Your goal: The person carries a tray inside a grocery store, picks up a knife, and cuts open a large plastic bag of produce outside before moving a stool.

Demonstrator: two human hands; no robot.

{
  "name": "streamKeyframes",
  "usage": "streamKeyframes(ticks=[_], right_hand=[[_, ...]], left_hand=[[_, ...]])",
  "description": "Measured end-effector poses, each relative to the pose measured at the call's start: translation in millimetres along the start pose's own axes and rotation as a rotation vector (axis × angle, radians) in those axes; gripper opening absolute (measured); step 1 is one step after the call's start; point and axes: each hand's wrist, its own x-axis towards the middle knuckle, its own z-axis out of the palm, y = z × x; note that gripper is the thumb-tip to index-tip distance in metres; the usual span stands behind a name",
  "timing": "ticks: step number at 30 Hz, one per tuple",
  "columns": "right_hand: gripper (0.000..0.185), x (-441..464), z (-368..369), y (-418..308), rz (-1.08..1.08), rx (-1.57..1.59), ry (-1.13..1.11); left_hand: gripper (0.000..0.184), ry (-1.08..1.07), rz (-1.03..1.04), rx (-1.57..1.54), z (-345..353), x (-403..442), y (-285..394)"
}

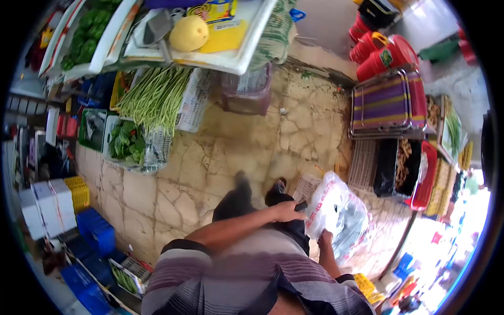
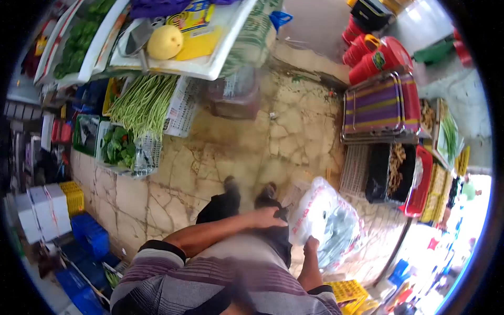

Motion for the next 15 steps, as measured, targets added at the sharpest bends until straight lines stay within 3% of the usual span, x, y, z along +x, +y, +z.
streamKeyframes(ticks=[2,4,6,7,10,11,15], right_hand=[[0.033,-11,17,-24,0.07,-0.099,0.009],[0.03,-7,57,1,-0.244,-0.464,0.208],[0.03,3,63,-12,-0.166,-0.4,0.201],[0.031,6,63,-17,-0.134,-0.373,0.193],[0.035,29,78,-9,-0.053,-0.167,0.091],[0.034,24,71,-18,-0.187,-0.414,0.232],[0.03,18,69,-12,-0.123,-0.303,0.208]], left_hand=[[0.072,0.036,0.079,0.024,-6,2,0],[0.067,0.006,-0.015,0.033,-25,-6,29],[0.058,-0.124,-0.039,-0.107,-39,-2,45],[0.047,-0.063,0.021,-0.193,-42,-6,54],[0.041,-0.059,-0.061,-0.186,-47,10,41],[0.039,-0.055,-0.062,-0.221,-46,12,45],[0.043,-0.105,-0.093,-0.175,-44,23,59]])
